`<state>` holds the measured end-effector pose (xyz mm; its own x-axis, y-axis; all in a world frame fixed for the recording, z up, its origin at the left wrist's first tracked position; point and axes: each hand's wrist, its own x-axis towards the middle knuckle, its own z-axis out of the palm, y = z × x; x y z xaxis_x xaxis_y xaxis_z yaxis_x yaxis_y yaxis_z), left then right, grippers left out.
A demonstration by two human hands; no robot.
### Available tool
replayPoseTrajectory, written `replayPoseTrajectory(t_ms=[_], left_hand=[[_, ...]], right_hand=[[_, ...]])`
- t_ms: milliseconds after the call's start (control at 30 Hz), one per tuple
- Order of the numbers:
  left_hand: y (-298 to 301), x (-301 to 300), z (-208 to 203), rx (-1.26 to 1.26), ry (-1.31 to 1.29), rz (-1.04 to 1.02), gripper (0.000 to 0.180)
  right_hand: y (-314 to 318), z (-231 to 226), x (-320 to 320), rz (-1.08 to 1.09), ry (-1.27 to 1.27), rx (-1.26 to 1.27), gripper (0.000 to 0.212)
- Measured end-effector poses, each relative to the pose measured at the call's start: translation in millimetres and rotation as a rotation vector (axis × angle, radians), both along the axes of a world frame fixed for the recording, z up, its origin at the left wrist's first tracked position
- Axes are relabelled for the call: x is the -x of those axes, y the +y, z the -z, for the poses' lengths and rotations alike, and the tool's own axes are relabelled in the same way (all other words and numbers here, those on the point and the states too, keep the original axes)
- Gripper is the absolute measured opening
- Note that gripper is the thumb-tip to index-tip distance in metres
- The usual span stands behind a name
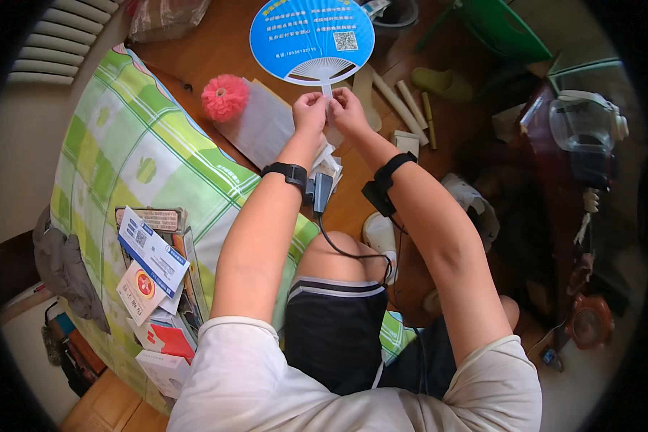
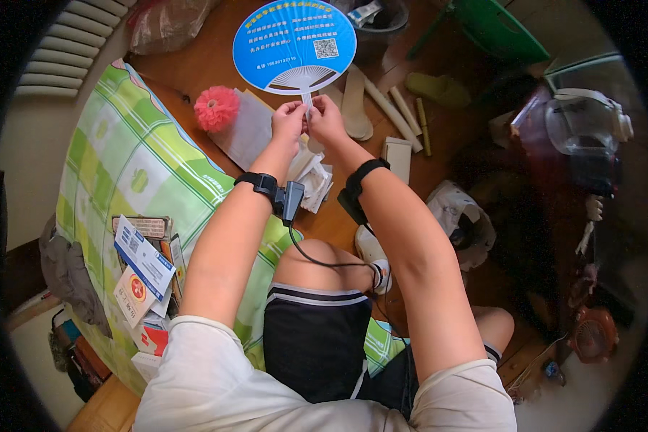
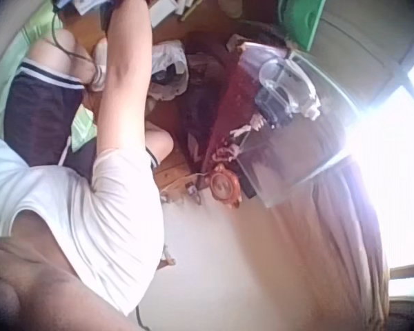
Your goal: The person picks up and places various items into a glass aquarium, including a blue fan, a plastic bag containing objects, a pink bath sponge, and several documents and papers.
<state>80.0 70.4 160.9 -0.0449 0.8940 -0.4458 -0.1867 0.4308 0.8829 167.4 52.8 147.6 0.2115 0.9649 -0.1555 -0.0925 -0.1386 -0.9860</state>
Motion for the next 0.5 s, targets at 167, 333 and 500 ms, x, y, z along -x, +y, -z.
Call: replayPoseTrajectory(t_ms=[167, 333, 500], left_hand=[[-16, -57, -62, -0.047, -0.170, 0.071, 0.015], [-64, -102, -136, -0.029, -0.273, 0.199, 0.016], [-117, -144, -201, -0.050, -0.425, 0.269, 0.020]], right_hand=[[-15, -70, -58, 0.059, -0.120, 0.055, 0.013], [-77, -162, -103, 0.116, -0.149, 0.072, 0.014], [-152, -232, -165, 0.183, -0.381, 0.004, 0.017]])
